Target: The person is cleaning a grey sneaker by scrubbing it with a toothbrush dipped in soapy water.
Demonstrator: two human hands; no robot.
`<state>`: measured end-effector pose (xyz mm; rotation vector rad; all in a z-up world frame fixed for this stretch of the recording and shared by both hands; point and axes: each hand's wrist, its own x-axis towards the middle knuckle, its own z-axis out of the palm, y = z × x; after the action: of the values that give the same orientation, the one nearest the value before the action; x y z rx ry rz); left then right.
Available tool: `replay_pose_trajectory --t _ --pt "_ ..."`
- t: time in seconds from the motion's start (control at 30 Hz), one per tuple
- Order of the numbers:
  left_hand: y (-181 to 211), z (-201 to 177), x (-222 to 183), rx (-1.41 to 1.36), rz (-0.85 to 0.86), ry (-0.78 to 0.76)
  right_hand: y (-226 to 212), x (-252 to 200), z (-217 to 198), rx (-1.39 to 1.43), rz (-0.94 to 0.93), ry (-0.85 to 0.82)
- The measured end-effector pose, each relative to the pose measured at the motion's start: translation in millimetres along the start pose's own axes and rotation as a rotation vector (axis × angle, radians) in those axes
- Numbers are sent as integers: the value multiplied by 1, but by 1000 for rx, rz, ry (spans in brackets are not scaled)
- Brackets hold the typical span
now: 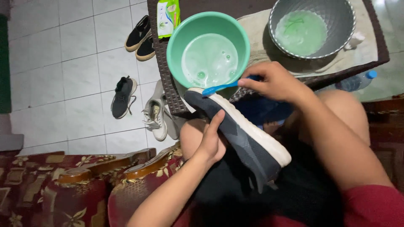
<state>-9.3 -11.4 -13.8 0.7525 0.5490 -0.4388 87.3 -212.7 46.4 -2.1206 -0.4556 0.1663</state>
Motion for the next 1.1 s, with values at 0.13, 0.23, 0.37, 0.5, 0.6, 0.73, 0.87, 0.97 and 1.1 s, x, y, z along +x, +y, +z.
replay_pose_trajectory --t 0.13,0.23,0.37,0.5,0.6,0.73,0.87,0.97,1.1 --pt "8 2 2 5 -28 14 2 3 -3 -33 74 13" --pt "16 12 -6 12 -45 20 5 6 -2 1 159 78" --pt "12 10 -2 -14 -91 50 11 6 6 -130 111 118" --pt "23 21 -12 41 -143 53 15 12 10 -246 162 134" --pt "37 35 -26 58 -151 43 48 24 21 -343 186 99" --pt "35 20 -12 -3 -112 46 39 54 31 -445 112 12" --pt "38 17 -8 -55 -64 52 50 92 48 -783 165 -99" --pt "48 25 -18 -60 -41 66 85 119 68 -963 153 -156" --pt "44 20 -11 -55 -4 64 92 137 76 -899 284 -259"
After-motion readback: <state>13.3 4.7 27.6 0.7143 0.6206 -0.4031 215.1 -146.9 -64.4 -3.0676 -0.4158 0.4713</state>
